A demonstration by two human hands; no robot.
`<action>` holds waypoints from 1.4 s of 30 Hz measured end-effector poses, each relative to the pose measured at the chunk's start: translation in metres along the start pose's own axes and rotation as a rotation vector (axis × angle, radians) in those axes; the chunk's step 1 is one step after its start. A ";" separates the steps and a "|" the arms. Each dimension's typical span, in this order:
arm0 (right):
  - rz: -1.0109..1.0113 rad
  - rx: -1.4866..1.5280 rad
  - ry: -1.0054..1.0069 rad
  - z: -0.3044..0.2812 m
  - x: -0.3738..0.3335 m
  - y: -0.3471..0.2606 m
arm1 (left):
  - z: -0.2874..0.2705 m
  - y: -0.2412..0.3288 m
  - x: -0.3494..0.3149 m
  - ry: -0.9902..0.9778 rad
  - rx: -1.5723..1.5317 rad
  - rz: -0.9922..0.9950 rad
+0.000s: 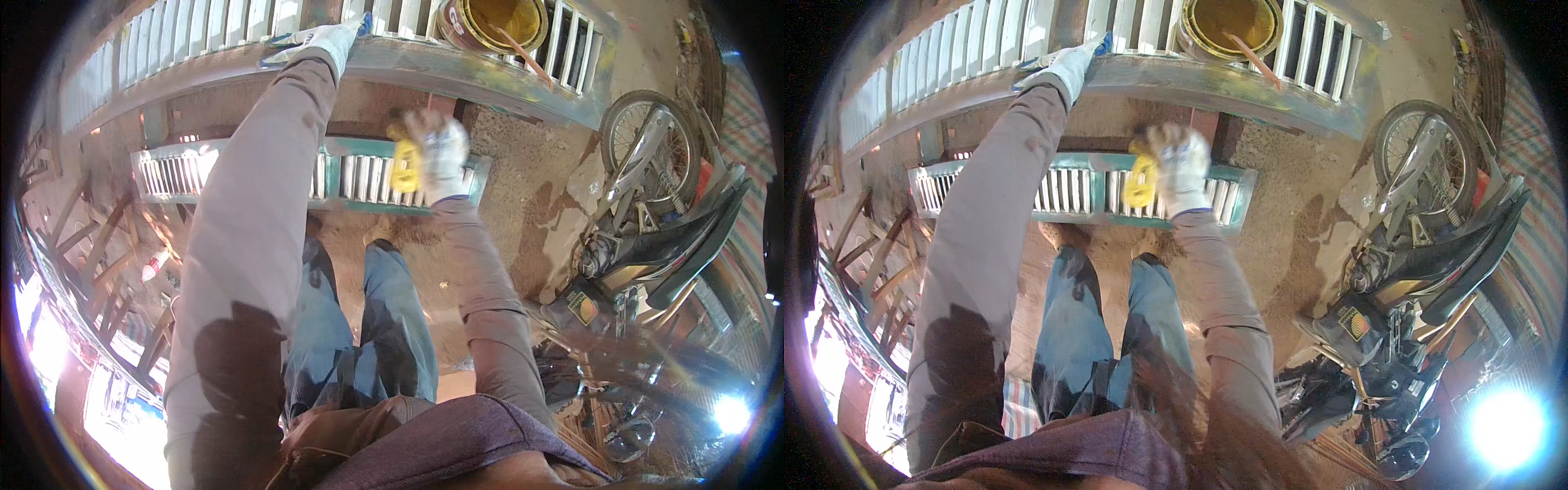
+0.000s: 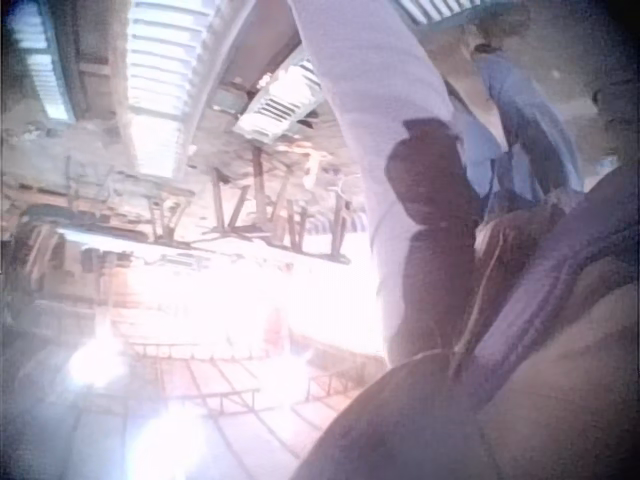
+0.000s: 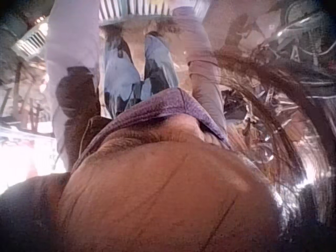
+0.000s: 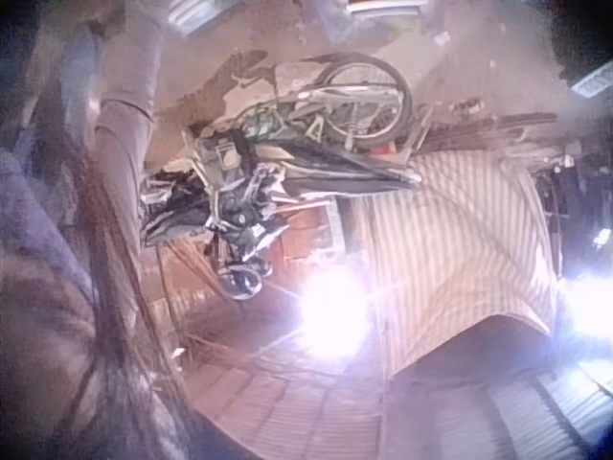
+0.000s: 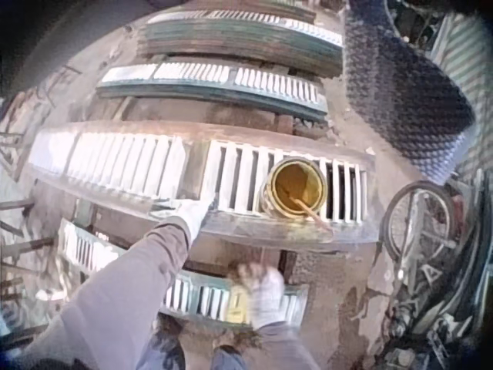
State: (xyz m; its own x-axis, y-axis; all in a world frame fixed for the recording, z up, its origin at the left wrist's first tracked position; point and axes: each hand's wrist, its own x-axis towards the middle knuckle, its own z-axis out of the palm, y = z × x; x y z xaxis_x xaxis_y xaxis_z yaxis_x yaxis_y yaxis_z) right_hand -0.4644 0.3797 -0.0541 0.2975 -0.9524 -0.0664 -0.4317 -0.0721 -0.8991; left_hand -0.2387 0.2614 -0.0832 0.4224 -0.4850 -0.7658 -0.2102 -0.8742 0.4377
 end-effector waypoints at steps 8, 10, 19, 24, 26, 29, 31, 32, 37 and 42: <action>0.009 0.323 0.693 -0.069 0.005 0.022 | -0.032 0.017 -0.036 0.240 0.255 -0.015; 0.044 -1.002 0.655 -0.131 0.012 0.042 | -0.047 0.002 -0.061 0.264 0.264 0.018; 0.425 -1.215 0.190 -0.068 0.056 -0.019 | -0.161 -0.051 0.040 0.878 0.202 0.139; 0.130 -1.110 0.205 -0.037 0.049 -0.032 | -0.135 -0.035 0.040 0.978 0.303 0.064; -0.006 -1.006 0.146 -0.031 0.045 -0.019 | -0.131 -0.039 0.048 1.011 0.287 0.105; -0.036 -0.900 -0.083 -0.018 0.034 -0.053 | -0.131 -0.042 0.042 1.049 0.311 0.135; -0.113 -0.783 -0.054 -0.018 0.032 -0.064 | -0.134 -0.045 0.047 1.066 0.353 0.104; -0.236 -0.819 0.021 -0.023 0.036 -0.059 | -0.136 -0.046 0.047 1.077 0.376 0.087; -0.471 -1.032 0.120 -0.070 0.055 -0.002 | -0.134 -0.040 0.043 1.051 0.335 0.125; -0.491 -1.095 0.107 -0.068 0.064 0.035 | -0.134 -0.035 0.040 1.029 0.347 0.128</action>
State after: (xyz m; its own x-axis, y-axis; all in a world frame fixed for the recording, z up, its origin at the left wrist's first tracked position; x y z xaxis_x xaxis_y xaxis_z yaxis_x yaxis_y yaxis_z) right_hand -0.5186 0.2964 -0.0606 0.5826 -0.7690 0.2630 -0.8015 -0.5974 0.0287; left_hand -0.0958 0.2760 -0.0660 0.8805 -0.4618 0.1075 -0.4741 -0.8560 0.2059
